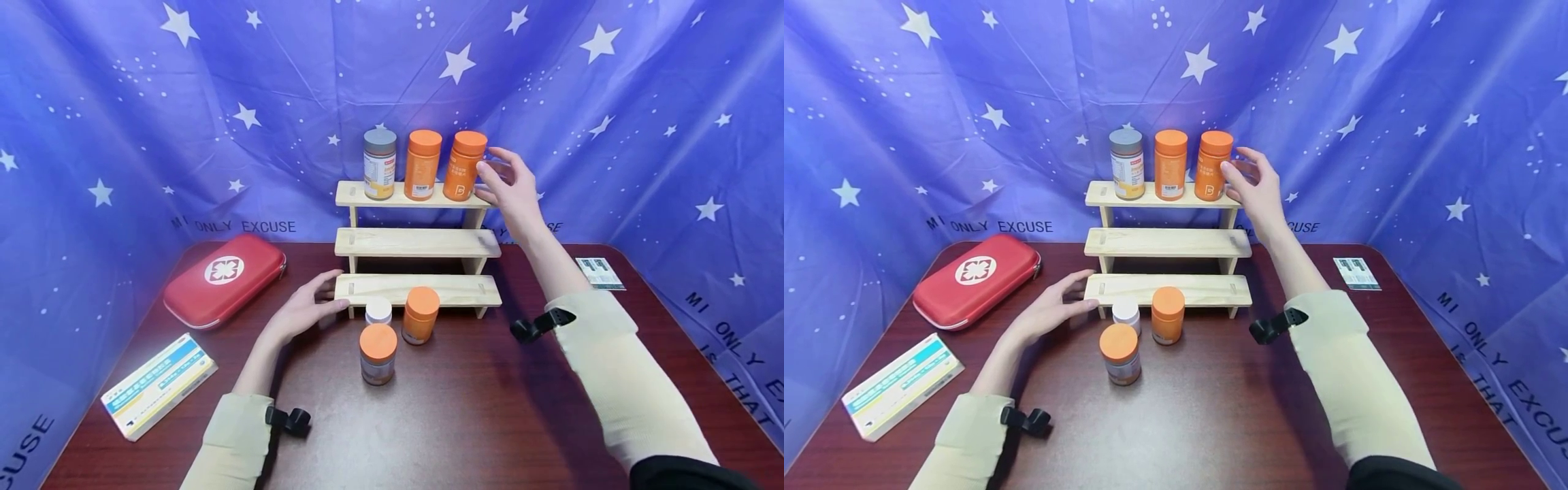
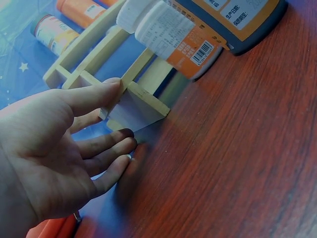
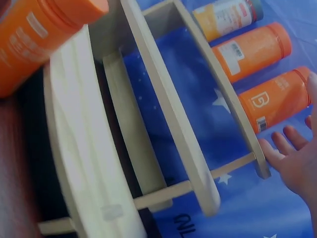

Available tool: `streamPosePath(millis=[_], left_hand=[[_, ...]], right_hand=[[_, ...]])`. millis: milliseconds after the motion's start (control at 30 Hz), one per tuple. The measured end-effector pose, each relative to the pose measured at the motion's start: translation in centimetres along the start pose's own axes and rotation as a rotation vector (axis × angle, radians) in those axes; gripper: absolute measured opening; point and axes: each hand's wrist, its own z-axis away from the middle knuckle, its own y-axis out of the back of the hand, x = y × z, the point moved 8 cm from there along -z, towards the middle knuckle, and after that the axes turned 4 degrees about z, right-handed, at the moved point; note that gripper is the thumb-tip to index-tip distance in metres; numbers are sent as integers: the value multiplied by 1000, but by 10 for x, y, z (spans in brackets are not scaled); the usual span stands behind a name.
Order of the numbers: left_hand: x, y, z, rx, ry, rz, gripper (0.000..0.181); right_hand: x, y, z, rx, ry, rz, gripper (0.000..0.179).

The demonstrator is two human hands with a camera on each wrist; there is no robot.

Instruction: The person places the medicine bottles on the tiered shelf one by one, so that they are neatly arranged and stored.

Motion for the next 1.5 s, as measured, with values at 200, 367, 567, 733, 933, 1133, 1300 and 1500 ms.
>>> streamPosePath(millis=[200,367,567,733,933,1133,1300,1500], left_hand=[[0,1,0,3,-4,-13,73],[-2,1,0,5,9,8,73],[-2,1,-1,9,12,15,71],[-1,0,-1,8,16,17,72],[0,0,0,6,14,19,73],[0,0,0,3,14,7,72],[0,0,1,-6,10,0,73],[0,1,2,-4,-2,4,73]], right_hand=[[0,5,26,108,100,-64,53],[5,3,54,113,144,-134,41],[14,-5,88,8,155,-176,37],[24,-16,117,-100,153,-147,39],[39,-29,139,-237,111,-74,40],[53,-40,147,-329,81,25,46],[58,-50,151,-362,81,101,47],[57,-59,152,-412,116,207,50]])
